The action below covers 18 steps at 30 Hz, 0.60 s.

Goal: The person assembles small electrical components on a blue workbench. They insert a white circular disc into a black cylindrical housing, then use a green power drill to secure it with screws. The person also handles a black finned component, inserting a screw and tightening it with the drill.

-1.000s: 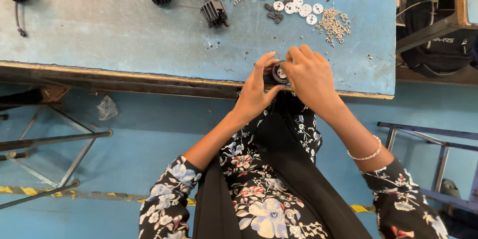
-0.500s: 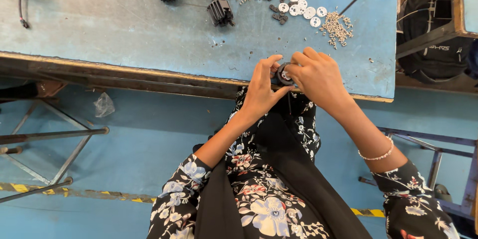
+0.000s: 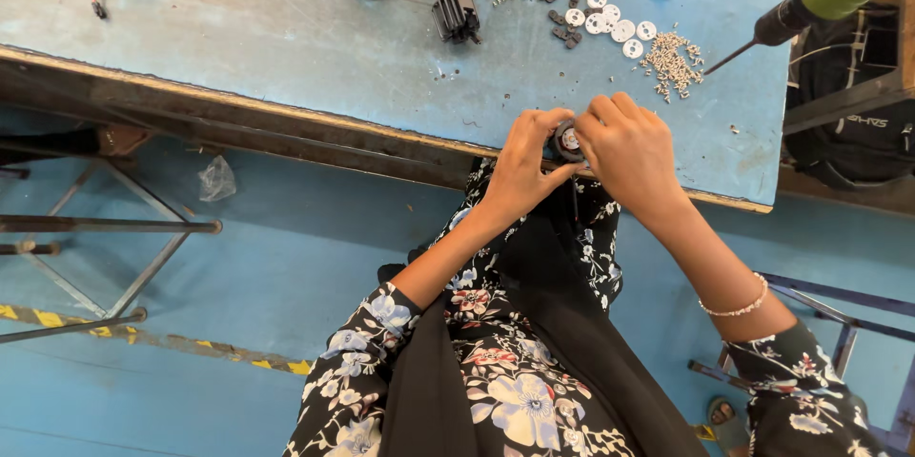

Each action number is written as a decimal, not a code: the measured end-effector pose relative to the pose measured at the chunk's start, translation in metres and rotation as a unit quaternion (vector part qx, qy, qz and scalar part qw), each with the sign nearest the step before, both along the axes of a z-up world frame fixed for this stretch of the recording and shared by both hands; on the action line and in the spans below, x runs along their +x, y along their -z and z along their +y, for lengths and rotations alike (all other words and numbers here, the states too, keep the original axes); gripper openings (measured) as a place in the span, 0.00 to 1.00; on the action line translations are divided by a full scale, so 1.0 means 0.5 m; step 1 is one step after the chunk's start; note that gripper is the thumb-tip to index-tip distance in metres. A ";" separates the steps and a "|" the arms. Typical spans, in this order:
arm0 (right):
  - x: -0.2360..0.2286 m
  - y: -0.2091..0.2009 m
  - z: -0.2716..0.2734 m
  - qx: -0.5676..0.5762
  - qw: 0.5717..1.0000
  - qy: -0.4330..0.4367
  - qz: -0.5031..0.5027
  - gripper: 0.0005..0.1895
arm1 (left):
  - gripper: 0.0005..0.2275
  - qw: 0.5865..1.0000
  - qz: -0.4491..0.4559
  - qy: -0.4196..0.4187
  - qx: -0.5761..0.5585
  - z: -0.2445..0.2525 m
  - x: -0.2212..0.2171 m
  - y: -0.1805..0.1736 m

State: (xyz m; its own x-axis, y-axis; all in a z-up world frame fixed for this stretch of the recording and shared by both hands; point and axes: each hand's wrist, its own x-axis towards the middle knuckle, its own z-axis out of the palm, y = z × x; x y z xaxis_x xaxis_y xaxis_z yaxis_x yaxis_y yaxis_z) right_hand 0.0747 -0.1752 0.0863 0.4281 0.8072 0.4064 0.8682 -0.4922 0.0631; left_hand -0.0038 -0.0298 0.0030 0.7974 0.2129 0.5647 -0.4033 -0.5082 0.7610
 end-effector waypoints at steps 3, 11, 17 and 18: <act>-0.006 0.003 -0.008 0.031 0.999 0.025 0.034 0.04 | 0.26 0.999 0.042 -0.029 0.019 -0.011 -0.014 -0.016; -0.015 0.006 -0.011 0.076 0.974 0.103 0.189 0.04 | 0.23 0.975 0.049 -0.085 0.198 -0.033 -0.020 -0.056; -0.019 0.006 -0.005 0.075 0.974 0.112 0.179 0.03 | 0.19 0.930 0.085 -0.123 0.337 -0.043 0.004 -0.058; -0.019 0.007 -0.004 0.077 0.975 0.110 0.177 0.03 | 0.19 0.922 0.092 -0.129 0.353 -0.047 0.008 -0.058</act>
